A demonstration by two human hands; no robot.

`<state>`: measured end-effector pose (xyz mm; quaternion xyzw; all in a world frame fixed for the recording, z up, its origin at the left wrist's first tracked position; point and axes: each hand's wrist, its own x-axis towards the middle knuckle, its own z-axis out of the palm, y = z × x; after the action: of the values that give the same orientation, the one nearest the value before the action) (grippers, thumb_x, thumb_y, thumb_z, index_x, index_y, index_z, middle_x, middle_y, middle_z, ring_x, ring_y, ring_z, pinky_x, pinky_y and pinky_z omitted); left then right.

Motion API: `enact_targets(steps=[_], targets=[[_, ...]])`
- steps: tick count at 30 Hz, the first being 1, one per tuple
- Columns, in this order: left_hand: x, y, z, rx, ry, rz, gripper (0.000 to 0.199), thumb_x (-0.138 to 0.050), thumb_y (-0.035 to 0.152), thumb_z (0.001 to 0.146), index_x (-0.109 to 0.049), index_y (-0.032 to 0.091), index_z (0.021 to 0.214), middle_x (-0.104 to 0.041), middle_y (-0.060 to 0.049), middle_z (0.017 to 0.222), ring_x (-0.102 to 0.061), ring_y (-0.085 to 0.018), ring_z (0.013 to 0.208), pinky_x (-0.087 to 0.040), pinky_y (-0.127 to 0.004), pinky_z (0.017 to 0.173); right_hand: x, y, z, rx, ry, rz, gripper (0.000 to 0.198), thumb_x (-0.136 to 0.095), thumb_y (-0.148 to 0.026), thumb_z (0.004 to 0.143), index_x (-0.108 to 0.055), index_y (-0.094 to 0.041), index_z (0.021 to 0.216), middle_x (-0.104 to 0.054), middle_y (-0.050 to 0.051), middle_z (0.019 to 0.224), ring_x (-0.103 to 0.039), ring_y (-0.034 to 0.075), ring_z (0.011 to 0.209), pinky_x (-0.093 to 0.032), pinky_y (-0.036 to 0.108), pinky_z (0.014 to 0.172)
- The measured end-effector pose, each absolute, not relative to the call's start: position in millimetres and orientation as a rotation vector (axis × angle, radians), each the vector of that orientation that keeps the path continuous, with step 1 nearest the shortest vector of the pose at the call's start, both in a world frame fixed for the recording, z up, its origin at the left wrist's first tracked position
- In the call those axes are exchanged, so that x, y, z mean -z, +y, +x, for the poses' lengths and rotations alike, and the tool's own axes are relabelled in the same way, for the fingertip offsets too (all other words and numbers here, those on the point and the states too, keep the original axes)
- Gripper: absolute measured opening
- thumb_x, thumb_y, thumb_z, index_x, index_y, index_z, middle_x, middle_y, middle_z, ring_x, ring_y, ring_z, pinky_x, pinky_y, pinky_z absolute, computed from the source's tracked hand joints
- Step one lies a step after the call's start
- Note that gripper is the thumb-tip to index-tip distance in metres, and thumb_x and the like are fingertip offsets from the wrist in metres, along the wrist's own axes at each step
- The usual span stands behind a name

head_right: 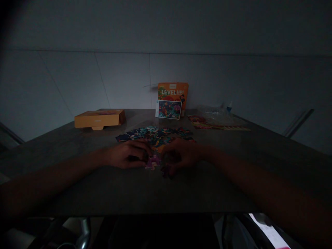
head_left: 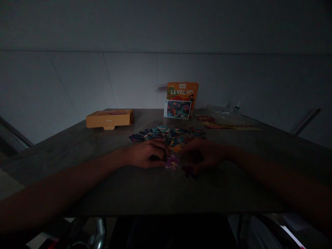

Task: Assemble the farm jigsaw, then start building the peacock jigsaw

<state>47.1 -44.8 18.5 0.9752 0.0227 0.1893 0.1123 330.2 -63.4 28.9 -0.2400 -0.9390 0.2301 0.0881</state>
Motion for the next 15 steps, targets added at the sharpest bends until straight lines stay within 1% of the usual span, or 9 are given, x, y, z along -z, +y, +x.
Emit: enact_targets(steps=[2,4,6,8,10,12,13,15], targets=[[-17.4,-44.5,47.4,-0.576,0.064,2.854,0.02,-0.062,0.023,0.096,-0.067,0.018,0.077,-0.073,-0.011,0.102,-0.067,-0.02,0.103,-0.053,-0.04,0.098,-31.5,-65.4,330.0,-0.65,-2.827,-0.715,0.055,-0.081,-0.055,0.073,-0.07,-0.016,0.11,-0.065,0.001,0.08,-0.056,0.011,0.066,-0.039,0.021,0.058],[-16.1,-43.8,47.3,-0.609,0.053,2.845,0.027,-0.062,0.023,0.095,-0.062,0.018,0.07,-0.073,-0.01,0.1,-0.068,-0.02,0.102,-0.053,-0.04,0.099,-32.0,-66.1,328.6,-0.631,-2.835,-0.743,0.052,-0.08,-0.054,0.074,-0.07,-0.016,0.108,-0.066,0.001,0.081,-0.056,0.012,0.068,-0.04,0.021,0.06],[-15.1,-43.0,46.5,-0.627,0.04,2.845,0.028,-0.064,0.023,0.095,-0.06,0.017,0.067,-0.073,-0.01,0.098,-0.068,-0.019,0.102,-0.052,-0.04,0.099,-30.3,-64.9,326.9,-0.635,-2.821,-0.768,0.049,-0.079,-0.053,0.076,-0.07,-0.014,0.106,-0.065,0.001,0.079,-0.056,0.012,0.068,-0.039,0.022,0.06],[-14.7,-42.4,45.4,-0.622,0.047,2.854,0.021,-0.065,0.022,0.094,-0.063,0.017,0.074,-0.074,-0.01,0.099,-0.068,-0.02,0.102,-0.052,-0.039,0.098,-27.2,-62.0,326.0,-0.63,-2.802,-0.762,0.047,-0.079,-0.053,0.077,-0.071,-0.014,0.103,-0.065,0.001,0.079,-0.056,0.012,0.069,-0.04,0.022,0.061],[-14.9,-42.2,44.4,-0.596,0.075,2.861,0.008,-0.065,0.022,0.094,-0.068,0.016,0.09,-0.074,-0.011,0.103,-0.067,-0.021,0.105,-0.052,-0.04,0.099,-24.3,-58.9,326.1,-0.622,-2.788,-0.721,0.045,-0.078,-0.053,0.078,-0.071,-0.014,0.1,-0.065,0.002,0.081,-0.056,0.013,0.071,-0.041,0.023,0.063],[-15.6,-42.4,43.8,-0.578,0.097,2.863,0.012,-0.065,0.022,0.095,-0.07,0.017,0.104,-0.074,-0.011,0.106,-0.066,-0.022,0.108,-0.051,-0.042,0.102,-22.8,-56.8,326.8,-0.626,-2.789,-0.656,0.043,-0.076,-0.052,0.082,-0.072,-0.014,0.102,-0.065,0.004,0.086,-0.057,0.014,0.075,-0.042,0.025,0.068],[-16.0,-42.5,43.7,-0.565,0.097,2.864,0.015,-0.065,0.023,0.095,-0.07,0.017,0.108,-0.074,-0.01,0.107,-0.066,-0.022,0.108,-0.049,-0.043,0.104,-22.8,-56.5,327.2,-0.634,-2.793,-0.626,0.042,-0.074,-0.051,0.084,-0.072,-0.014,0.104,-0.066,0.005,0.088,-0.058,0.015,0.077,-0.043,0.026,0.07],[-16.7,-42.9,43.8,-0.54,0.08,2.867,0.017,-0.065,0.023,0.095,-0.071,0.018,0.11,-0.074,-0.01,0.108,-0.066,-0.022,0.107,-0.047,-0.044,0.107,-24.4,-56.9,328.0,-0.642,-2.806,-0.587,0.04,-0.072,-0.048,0.087,-0.072,-0.014,0.108,-0.066,0.006,0.093,-0.059,0.016,0.082,-0.044,0.027,0.074]])
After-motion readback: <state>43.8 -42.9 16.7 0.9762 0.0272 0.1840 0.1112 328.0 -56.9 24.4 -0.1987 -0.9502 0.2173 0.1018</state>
